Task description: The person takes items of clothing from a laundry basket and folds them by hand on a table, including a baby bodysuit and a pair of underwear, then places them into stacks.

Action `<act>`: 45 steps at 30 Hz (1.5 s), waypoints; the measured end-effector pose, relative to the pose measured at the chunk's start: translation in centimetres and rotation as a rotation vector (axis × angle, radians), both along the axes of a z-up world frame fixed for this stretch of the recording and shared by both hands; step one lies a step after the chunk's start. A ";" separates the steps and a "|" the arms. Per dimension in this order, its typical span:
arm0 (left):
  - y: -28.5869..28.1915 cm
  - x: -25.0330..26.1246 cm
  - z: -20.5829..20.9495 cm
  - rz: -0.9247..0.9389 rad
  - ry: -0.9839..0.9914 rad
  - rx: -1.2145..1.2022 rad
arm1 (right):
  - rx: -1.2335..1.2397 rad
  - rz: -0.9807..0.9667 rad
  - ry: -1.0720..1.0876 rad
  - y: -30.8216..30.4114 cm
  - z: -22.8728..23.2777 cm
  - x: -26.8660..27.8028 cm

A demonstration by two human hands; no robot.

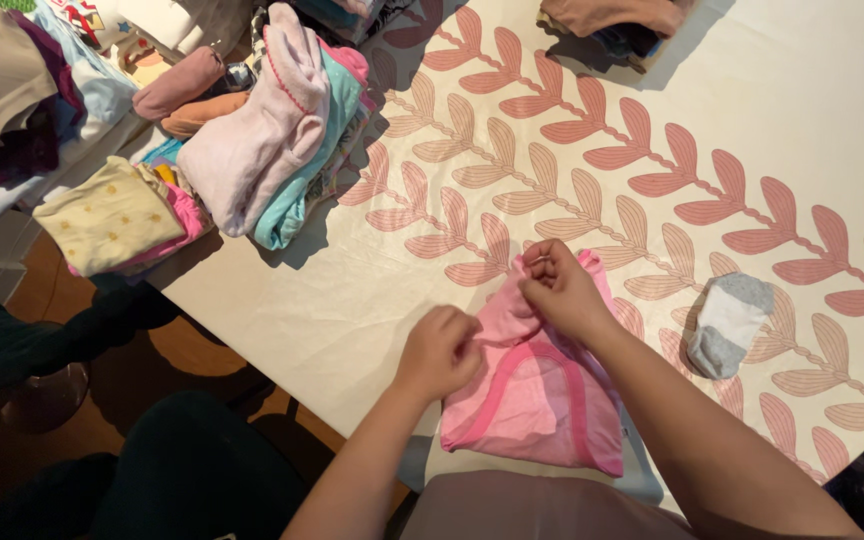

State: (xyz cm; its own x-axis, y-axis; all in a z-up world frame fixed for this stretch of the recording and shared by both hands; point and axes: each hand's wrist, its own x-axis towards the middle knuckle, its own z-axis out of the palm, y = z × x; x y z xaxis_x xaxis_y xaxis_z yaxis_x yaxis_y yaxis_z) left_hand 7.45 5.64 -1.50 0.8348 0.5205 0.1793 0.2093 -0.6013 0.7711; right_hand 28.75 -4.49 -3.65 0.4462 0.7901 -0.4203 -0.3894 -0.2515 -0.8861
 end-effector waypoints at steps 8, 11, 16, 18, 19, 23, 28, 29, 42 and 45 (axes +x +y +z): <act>1.5 4.5 0.4 0.122 -0.101 0.001 | 0.136 -0.050 0.007 0.3 -2.9 -0.9; -0.3 3.2 0.3 0.138 -0.100 0.097 | 0.067 -0.030 -0.020 1.6 -2.6 -0.6; -1.7 0.5 -0.9 0.100 -0.091 0.165 | -0.174 -0.004 -0.485 2.7 0.3 -1.4; -1.6 -0.1 -1.3 0.067 -0.050 0.185 | -0.223 0.017 -0.654 3.2 1.1 -1.6; -1.4 -0.2 -1.5 0.051 -0.033 0.196 | -0.229 0.026 -0.705 3.5 1.4 -1.5; -1.3 -0.4 -1.3 0.070 -0.026 0.257 | -0.046 0.028 -1.005 3.5 1.6 -1.1; -0.8 0.5 -0.2 0.117 -0.094 0.271 | -0.042 -0.147 -1.098 0.7 3.5 -0.3; -0.7 0.9 -0.3 0.072 -0.091 0.275 | -0.068 -0.159 -1.149 -0.2 4.0 -0.3; -0.2 4.6 -3.1 0.015 0.163 0.519 | -0.082 0.117 -1.469 -8.0 1.1 -0.2; -0.4 4.4 -3.4 0.008 0.160 0.556 | -0.158 0.169 -1.525 -8.4 0.8 -0.4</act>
State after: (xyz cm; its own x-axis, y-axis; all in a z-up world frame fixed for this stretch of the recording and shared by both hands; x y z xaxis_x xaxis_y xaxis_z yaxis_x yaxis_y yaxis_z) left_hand 11.85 5.23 -4.85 0.8707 0.3905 0.2990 0.3035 -0.9050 0.2981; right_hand 28.35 -12.85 -2.86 0.4284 0.8668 0.2553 0.8730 -0.3242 -0.3643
